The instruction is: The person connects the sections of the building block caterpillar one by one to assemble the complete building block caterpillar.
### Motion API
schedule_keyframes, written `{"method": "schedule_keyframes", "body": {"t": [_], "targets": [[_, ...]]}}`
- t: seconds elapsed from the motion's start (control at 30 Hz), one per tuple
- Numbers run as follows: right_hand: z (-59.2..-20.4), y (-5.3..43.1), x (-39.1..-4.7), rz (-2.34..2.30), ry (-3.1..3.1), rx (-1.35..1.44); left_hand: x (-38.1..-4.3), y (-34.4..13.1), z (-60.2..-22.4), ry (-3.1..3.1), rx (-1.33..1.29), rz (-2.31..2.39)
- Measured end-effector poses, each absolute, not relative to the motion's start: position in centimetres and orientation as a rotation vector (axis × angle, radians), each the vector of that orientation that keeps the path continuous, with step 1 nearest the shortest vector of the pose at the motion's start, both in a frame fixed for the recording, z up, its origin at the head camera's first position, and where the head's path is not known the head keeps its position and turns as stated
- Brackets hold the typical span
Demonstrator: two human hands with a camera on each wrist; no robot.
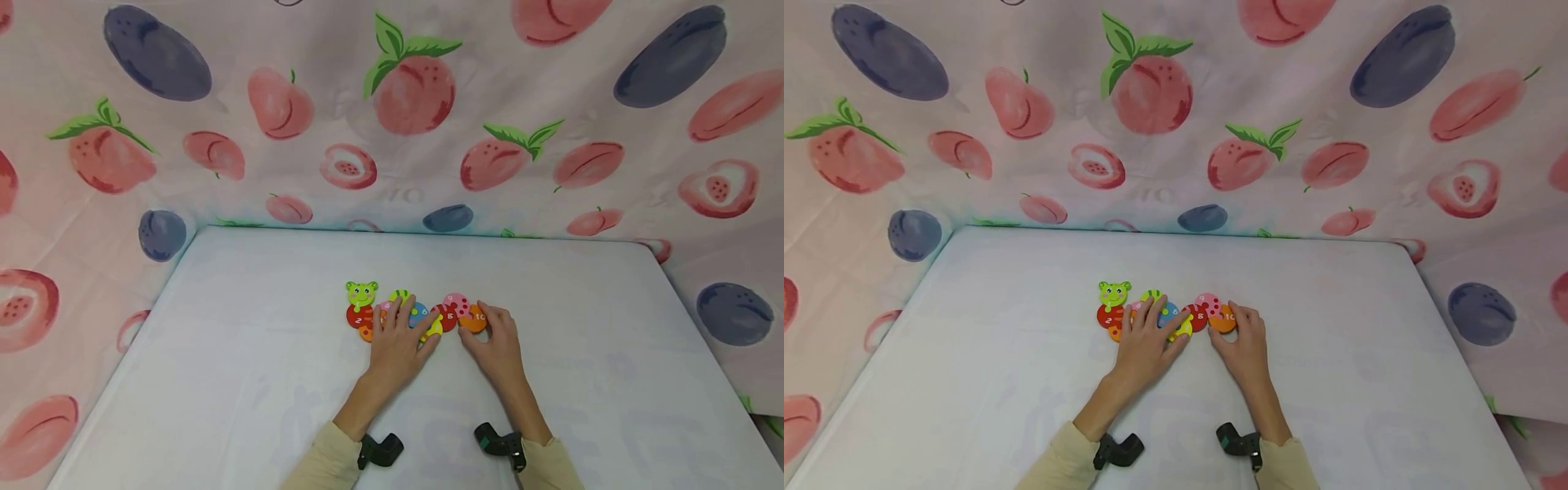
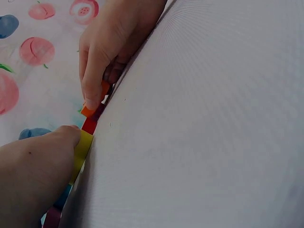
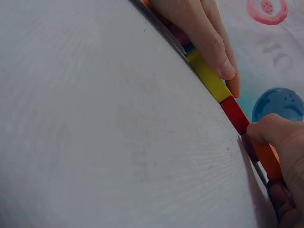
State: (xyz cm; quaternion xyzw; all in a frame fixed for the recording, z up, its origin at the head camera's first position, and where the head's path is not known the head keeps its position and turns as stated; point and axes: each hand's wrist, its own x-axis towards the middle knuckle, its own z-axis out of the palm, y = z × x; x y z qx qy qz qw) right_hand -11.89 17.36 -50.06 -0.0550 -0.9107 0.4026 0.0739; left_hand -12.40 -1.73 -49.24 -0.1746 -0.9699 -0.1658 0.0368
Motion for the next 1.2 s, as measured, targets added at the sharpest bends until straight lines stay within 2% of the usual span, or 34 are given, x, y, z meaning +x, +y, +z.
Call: {"method": "schedule_keyframes", "body": {"t": [0.6,0.8,1.0,1.2], "targets": [[-49.6,17.3,-12.0,1.048,-2.787,-0.159,-12.7,-2.2,-48.9,-2.977,-0.583,-0.51],[-49.9,17.2,-11.8,1.096,-2.761,-0.217,-13.8,-5.9,-47.5,-3.029,-0.659,-0.635],[-50.2,17.2,-11.5,1.13,-2.754,-0.253,-14.6,-10.7,-46.6,-3.123,-0.532,-0.665],[-50.1,17.1,-11.6,1.115,-2.722,-0.238,-14.6,-12.1,-45.7,-3.222,-0.552,-0.696]]}}
